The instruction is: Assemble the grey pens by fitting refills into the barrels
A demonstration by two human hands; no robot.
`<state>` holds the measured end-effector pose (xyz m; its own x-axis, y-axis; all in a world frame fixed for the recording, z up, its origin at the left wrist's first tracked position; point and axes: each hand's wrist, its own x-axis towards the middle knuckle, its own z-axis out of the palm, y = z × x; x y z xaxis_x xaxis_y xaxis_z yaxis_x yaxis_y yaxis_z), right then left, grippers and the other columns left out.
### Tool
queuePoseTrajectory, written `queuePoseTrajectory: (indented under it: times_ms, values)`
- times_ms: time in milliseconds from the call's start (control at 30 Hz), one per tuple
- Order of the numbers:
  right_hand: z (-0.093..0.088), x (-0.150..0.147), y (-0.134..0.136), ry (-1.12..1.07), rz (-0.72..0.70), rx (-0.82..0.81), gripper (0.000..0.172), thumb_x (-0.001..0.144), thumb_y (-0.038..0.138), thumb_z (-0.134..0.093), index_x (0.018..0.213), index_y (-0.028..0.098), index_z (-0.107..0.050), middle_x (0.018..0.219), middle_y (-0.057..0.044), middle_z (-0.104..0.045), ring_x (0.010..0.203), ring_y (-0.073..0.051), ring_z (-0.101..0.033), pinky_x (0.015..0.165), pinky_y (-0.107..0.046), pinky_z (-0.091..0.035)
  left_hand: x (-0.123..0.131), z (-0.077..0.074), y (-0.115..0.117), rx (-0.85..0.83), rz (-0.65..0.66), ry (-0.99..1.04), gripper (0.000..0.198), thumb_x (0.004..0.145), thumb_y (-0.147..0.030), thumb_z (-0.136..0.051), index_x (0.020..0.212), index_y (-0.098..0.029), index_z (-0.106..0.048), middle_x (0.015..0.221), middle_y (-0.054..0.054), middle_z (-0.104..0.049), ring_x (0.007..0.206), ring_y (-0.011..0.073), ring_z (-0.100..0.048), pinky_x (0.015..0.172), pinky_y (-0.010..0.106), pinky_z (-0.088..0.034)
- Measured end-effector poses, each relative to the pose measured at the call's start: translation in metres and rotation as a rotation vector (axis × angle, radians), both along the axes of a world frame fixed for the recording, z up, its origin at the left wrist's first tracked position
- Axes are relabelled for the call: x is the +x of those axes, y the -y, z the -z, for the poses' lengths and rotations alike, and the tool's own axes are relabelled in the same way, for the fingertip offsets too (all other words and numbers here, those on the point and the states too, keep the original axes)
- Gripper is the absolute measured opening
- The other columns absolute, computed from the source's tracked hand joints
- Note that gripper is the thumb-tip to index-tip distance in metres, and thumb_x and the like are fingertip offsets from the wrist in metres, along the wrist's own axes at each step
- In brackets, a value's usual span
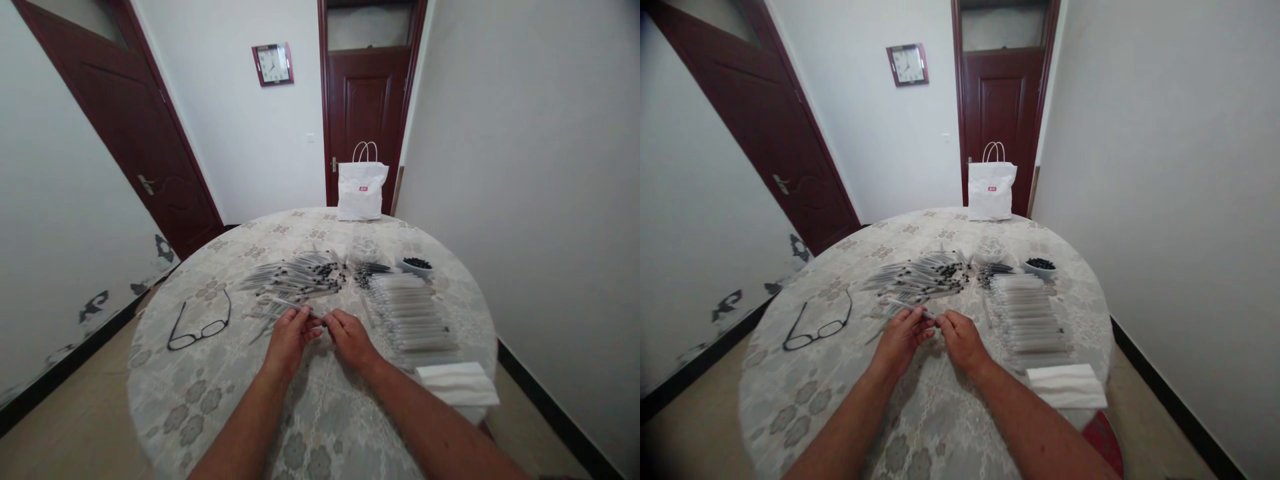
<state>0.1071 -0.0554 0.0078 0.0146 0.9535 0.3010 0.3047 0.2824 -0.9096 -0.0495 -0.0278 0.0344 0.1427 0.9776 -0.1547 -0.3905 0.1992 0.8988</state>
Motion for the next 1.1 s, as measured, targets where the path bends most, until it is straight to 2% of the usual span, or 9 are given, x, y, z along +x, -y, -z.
queuePoseTrajectory:
  times_ms: [167,300,400,567,700,933,1100]
  values:
    - [0.001,0.005,0.000,0.155,0.015,0.065,0.025,0.098,0.035,-0.056,0.086,0.020,-0.072,0.081,-0.002,-0.070,0.078,-0.017,-0.062,0.075,-0.027,-0.044,0.002,0.019,0.000,0.088,-0.044,-0.065,0.036,0.081,-0.049,-0.078,0.084,-0.016,-0.062,0.076,0.005,-0.072,0.073,0.0178,-0.073,0.069,0.028,-0.060]
    - [0.003,0.004,0.001,0.186,-0.009,0.089,0.018,0.095,0.032,-0.062,0.097,0.020,-0.075,0.091,-0.003,-0.074,0.083,-0.018,-0.065,0.079,-0.029,-0.046,-0.007,0.026,-0.002,0.108,-0.020,-0.125,0.040,0.081,-0.052,-0.077,0.089,-0.015,-0.065,0.079,0.009,-0.075,0.073,0.0200,-0.074,0.071,0.031,-0.061]
    - [0.002,0.004,0.002,0.187,0.011,0.088,0.021,0.096,0.036,-0.059,0.097,0.020,-0.073,0.089,-0.003,-0.072,0.080,-0.017,-0.064,0.075,-0.028,-0.046,-0.008,0.028,-0.005,0.125,-0.014,-0.100,0.040,0.082,-0.051,-0.076,0.092,-0.014,-0.066,0.084,0.010,-0.076,0.079,0.0214,-0.076,0.075,0.033,-0.062]
    - [0.006,0.006,0.000,0.185,0.049,0.017,0.046,0.106,0.045,-0.035,0.077,0.020,-0.061,0.070,0.000,-0.062,0.067,-0.016,-0.056,0.065,-0.027,-0.040,-0.002,0.028,-0.008,0.118,-0.002,-0.056,0.037,0.081,-0.046,-0.078,0.095,-0.014,-0.066,0.089,0.010,-0.076,0.084,0.0237,-0.077,0.076,0.036,-0.063]
    - [0.009,0.007,-0.003,0.174,0.049,-0.012,0.043,0.104,0.047,-0.040,0.075,0.021,-0.058,0.069,0.001,-0.058,0.066,-0.016,-0.053,0.063,-0.027,-0.038,-0.002,0.028,-0.008,0.102,0.031,-0.028,0.035,0.081,-0.042,-0.079,0.096,-0.014,-0.067,0.090,0.011,-0.075,0.085,0.0241,-0.076,0.075,0.036,-0.064]
    - [0.005,0.008,-0.003,0.084,0.069,-0.049,0.033,0.099,0.045,-0.052,0.083,0.019,-0.066,0.073,0.000,-0.062,0.069,-0.017,-0.055,0.065,-0.028,-0.039,-0.001,0.031,-0.012,0.090,0.044,0.054,0.031,0.082,-0.038,-0.079,0.099,-0.015,-0.067,0.094,0.010,-0.074,0.088,0.0234,-0.075,0.074,0.034,-0.063]
    - [0.008,0.008,-0.003,0.038,0.088,-0.020,0.026,0.094,0.043,-0.061,0.091,0.019,-0.069,0.081,-0.002,-0.068,0.074,-0.018,-0.060,0.070,-0.029,-0.044,-0.001,0.028,-0.011,0.077,0.029,0.063,0.032,0.080,-0.037,-0.080,0.097,-0.013,-0.068,0.087,0.009,-0.074,0.079,0.0197,-0.074,0.070,0.030,-0.062]
